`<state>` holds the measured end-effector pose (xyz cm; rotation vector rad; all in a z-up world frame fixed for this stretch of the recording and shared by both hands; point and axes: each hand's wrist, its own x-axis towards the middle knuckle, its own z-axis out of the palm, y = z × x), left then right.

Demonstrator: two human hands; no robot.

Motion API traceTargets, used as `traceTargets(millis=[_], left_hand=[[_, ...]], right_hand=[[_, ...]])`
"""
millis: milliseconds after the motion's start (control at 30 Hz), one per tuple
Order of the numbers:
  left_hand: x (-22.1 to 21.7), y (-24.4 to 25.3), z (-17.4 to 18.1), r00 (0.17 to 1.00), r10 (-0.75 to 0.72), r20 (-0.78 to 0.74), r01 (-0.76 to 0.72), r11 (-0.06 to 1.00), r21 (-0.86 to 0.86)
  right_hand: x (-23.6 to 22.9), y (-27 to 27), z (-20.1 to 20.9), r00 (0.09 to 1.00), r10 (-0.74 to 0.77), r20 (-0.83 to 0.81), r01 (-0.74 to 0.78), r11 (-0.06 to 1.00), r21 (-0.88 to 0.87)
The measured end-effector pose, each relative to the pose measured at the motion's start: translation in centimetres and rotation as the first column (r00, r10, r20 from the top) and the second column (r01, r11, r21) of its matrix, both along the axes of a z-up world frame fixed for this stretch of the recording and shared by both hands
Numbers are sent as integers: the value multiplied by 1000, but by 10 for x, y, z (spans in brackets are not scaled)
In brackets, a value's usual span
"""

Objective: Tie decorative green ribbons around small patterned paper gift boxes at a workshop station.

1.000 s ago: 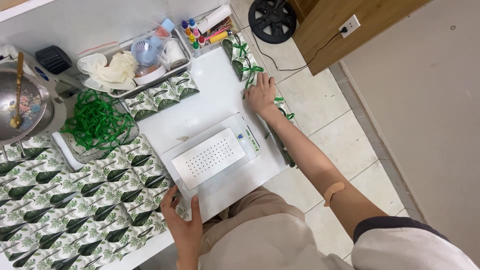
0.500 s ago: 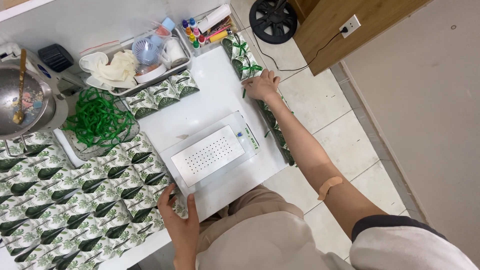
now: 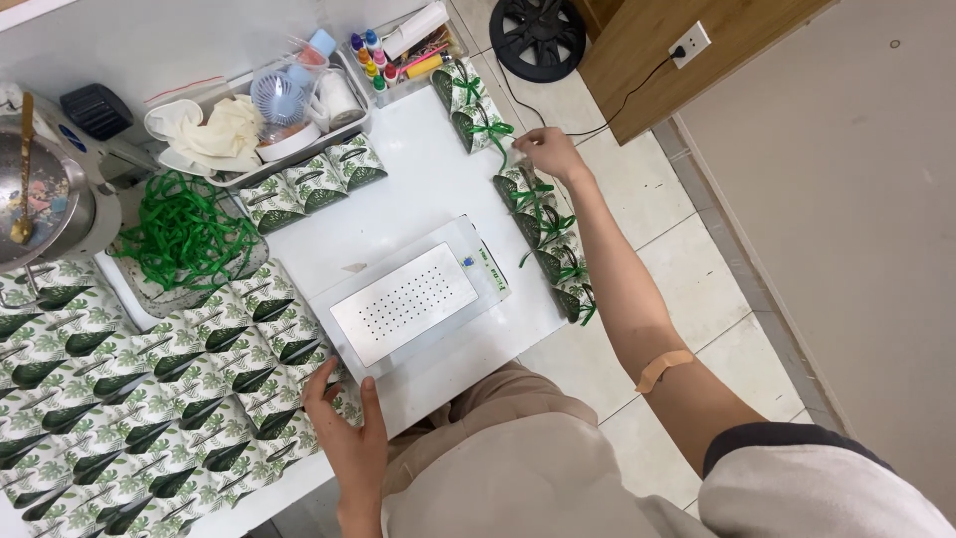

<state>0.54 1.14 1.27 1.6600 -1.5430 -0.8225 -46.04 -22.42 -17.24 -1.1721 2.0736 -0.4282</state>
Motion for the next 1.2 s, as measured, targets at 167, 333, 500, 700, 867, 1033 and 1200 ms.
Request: traceTargets(millis=[167,333,500,700,867,1033,1200], left_hand=[[-5,0,4,1000,-3,9,3,1000,9],[-7,3,3,999,-31,33,31,1000,2],[-8,6,9,1000,-20,16,21,999,-41],[-2,10,4,999,-10,50,9,1000,14],[-5,7,8,998,-26,54,27,999,-20],[-4,4,5,999,-15,40,17,999,-35],[-2,5,5,999,-16,42,17,1000,-21]], right_hand=[[33,48,78,997,-55,54,67,965,-254],[64,74,89,984,-34,-176,-9,970,-241],[70,72,64,949,-156,-273,54,937,-346],[79,68,100,950,-205,-235,105,920,-378],[84,51,91,957,-189,-222,102,930,-353],[86,35,70,956,-185,-226,103,938,-330],[87,25,58,958,-207,-198,121,920,-374]])
